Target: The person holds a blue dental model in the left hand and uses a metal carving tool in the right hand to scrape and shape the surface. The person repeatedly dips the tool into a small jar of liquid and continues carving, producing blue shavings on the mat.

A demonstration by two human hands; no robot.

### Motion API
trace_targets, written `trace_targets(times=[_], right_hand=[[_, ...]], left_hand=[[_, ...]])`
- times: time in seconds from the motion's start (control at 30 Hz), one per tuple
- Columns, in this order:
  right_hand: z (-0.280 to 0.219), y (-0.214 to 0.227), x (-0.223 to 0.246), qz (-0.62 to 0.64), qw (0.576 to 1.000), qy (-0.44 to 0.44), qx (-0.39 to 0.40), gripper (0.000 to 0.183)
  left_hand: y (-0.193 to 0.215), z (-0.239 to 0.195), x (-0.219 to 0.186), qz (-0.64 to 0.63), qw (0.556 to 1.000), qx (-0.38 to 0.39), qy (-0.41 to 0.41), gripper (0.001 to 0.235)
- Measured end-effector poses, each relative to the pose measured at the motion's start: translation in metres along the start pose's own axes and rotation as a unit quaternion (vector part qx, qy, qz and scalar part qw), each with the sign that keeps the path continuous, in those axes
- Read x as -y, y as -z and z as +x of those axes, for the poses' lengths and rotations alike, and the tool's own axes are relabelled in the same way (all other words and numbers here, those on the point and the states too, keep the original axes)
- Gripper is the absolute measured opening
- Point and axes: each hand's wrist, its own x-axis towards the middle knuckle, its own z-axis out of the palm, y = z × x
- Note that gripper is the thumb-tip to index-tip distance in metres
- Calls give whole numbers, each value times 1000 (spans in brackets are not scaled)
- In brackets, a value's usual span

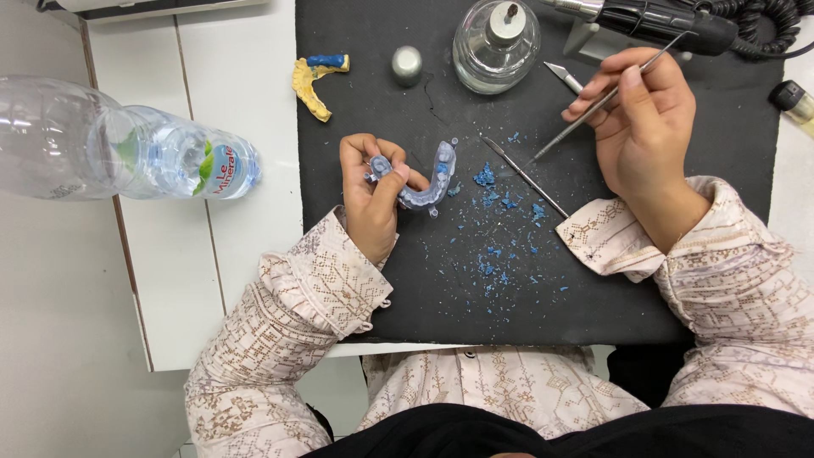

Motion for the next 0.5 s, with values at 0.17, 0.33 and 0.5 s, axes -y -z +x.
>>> trace_targets(times=[0.17, 0.33, 0.5], right_hand=[[-7, -8, 2, 29, 999, 6, -16, 16], [-10, -11, 3, 78, 995, -15, -63, 18], [-8, -10, 2, 65, 997, -2, -43, 17]], left_hand=[[-2, 0, -3, 5, 1000, -3, 3, 25], [-3, 0, -4, 2, 1000, -3, 7, 24], [-3, 0, -1, -5, 1000, -7, 0, 24]])
